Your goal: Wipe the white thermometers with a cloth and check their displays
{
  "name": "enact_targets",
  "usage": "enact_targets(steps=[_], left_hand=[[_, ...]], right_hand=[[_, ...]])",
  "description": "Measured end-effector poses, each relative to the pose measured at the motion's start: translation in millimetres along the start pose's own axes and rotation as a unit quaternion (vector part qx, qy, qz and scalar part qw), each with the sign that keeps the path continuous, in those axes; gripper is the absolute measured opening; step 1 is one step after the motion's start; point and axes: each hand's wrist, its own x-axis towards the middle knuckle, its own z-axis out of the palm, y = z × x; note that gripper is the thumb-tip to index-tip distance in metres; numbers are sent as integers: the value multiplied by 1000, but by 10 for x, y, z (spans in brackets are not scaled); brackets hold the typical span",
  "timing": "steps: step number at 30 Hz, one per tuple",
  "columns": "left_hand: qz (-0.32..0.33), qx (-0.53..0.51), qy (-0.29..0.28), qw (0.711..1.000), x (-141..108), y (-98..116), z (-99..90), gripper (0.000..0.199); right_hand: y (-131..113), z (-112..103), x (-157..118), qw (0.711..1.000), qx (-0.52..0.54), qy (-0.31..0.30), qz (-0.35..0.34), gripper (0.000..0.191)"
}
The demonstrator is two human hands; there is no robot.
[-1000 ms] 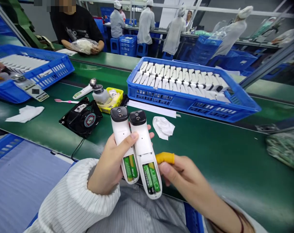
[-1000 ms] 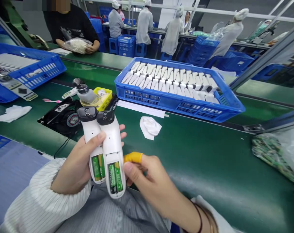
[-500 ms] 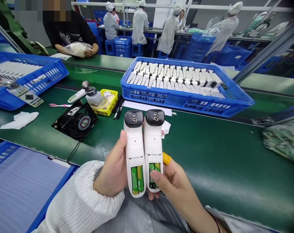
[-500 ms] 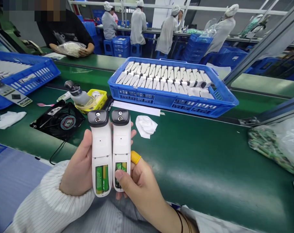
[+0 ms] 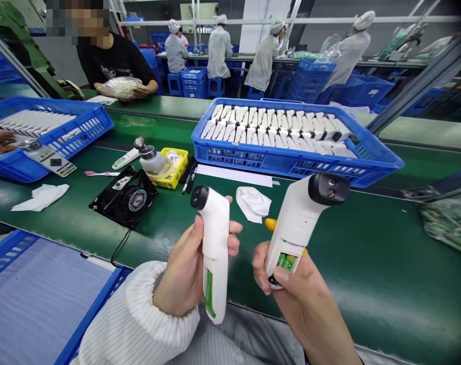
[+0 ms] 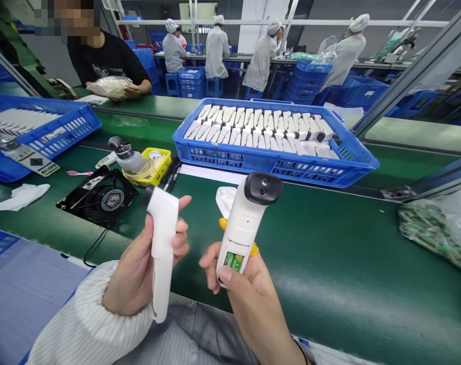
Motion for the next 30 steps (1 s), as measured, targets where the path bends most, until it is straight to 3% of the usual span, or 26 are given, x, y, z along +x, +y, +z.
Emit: enact_targets(steps=[4,8,12,15,24,30], left_hand=[[12,9,-27,1000,-13,-12,24,38],[34,5,-33,999,2,-21,41,40],[64,37,-27,997,-1,-46,24,40],[75,78,-17,994,-20,-70,9,43],[31,106,-1,994,-58,-102,0,52],[32,127,15,991,-53,-106,32,39]], right_hand=[[-24,-26,-6,1000,-16,-25,10,35],[38,-5,-43,999,-15,-40,32,28],[98,47,-61,993,59,-68,72,23],[118,103,-53,990,81,-55,104,22],[199,176,-55,986,118,-60,102,37],[239,181,-52,985,128,-59,97,41]])
